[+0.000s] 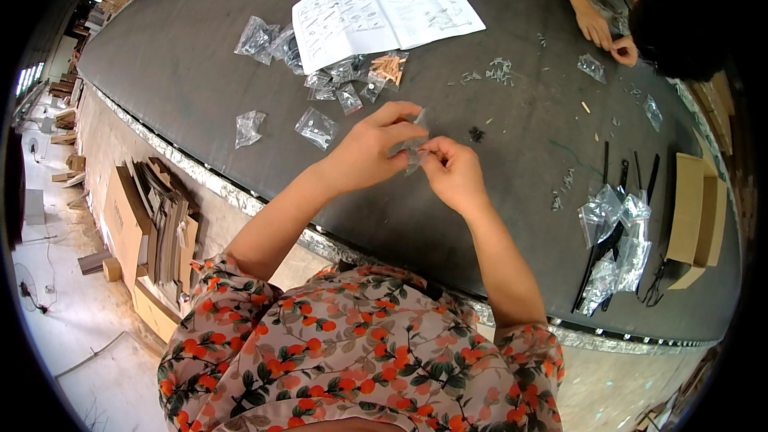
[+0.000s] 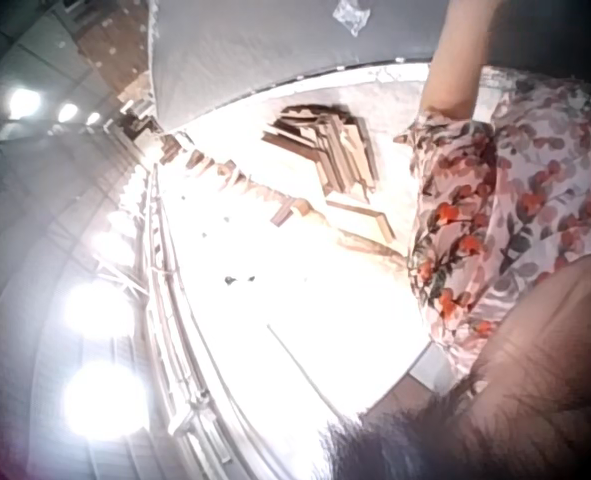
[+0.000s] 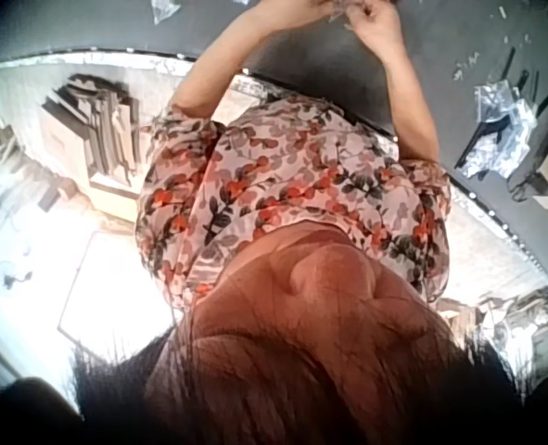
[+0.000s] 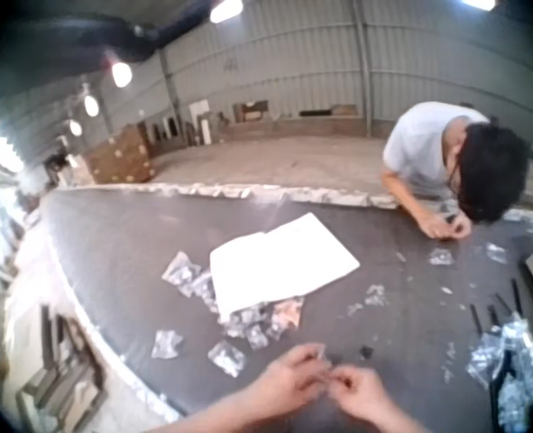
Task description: The person sorts small metal hardware by hand on a workbench, picking individual pieces from small plastic bags and arranging them on the table surface next to an instruction manual.
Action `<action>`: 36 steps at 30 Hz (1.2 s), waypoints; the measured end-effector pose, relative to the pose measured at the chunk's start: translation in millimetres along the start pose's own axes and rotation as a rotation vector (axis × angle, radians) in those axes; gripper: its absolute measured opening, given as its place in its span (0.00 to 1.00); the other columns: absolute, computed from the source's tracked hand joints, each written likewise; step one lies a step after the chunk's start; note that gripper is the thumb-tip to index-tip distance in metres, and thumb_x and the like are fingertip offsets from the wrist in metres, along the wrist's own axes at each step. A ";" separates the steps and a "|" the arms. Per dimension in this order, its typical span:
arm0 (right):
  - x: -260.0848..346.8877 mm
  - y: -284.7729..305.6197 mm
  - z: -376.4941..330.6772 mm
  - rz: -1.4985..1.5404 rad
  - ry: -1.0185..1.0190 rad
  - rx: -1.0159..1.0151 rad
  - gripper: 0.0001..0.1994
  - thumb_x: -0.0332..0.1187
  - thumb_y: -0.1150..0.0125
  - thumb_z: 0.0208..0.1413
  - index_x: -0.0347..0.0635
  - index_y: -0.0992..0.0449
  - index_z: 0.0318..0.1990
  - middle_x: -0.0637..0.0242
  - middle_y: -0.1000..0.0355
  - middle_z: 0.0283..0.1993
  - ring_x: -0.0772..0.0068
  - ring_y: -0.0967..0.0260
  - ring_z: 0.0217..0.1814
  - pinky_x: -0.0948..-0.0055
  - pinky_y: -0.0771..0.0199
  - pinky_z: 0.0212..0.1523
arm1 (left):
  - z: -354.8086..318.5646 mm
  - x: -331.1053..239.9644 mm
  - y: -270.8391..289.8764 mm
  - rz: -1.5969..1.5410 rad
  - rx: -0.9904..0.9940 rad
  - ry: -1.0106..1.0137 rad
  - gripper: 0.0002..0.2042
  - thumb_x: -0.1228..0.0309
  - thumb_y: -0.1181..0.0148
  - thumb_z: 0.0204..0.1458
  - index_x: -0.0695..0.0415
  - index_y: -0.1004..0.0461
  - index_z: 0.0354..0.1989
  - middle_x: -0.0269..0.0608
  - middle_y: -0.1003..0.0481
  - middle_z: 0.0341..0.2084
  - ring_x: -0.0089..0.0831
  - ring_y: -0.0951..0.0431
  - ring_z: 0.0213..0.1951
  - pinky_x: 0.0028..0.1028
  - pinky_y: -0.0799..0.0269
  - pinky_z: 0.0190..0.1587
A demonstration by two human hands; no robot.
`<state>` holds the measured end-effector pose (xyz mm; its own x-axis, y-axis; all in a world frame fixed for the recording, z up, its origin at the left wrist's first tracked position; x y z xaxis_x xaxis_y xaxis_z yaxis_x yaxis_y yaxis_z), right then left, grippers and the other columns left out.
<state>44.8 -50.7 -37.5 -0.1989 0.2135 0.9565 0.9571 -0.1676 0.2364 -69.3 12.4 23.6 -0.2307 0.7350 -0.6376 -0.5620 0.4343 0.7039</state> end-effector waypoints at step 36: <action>40.7 20.1 14.2 -0.106 -0.353 0.529 0.06 0.29 0.46 0.50 0.35 0.27 0.29 0.71 0.32 0.22 0.84 0.41 0.20 0.81 0.41 0.20 | -26.4 8.6 -61.4 -0.278 0.013 0.389 0.25 0.78 0.39 0.29 0.61 0.38 0.42 0.48 0.33 0.33 0.46 0.31 0.38 0.36 0.33 0.39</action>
<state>59.0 -31.7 3.8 -0.3030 0.5218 0.7974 0.9286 0.3497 0.1240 -57.8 -21.7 -33.4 -0.3552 0.3416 -0.8702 -0.6352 0.5948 0.4927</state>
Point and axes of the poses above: each hand's wrist, its own z-axis towards the middle knuckle, its own y-axis out of the back of the hand, x = y × z, the point moved 6 cm from there along z, towards the middle knuckle
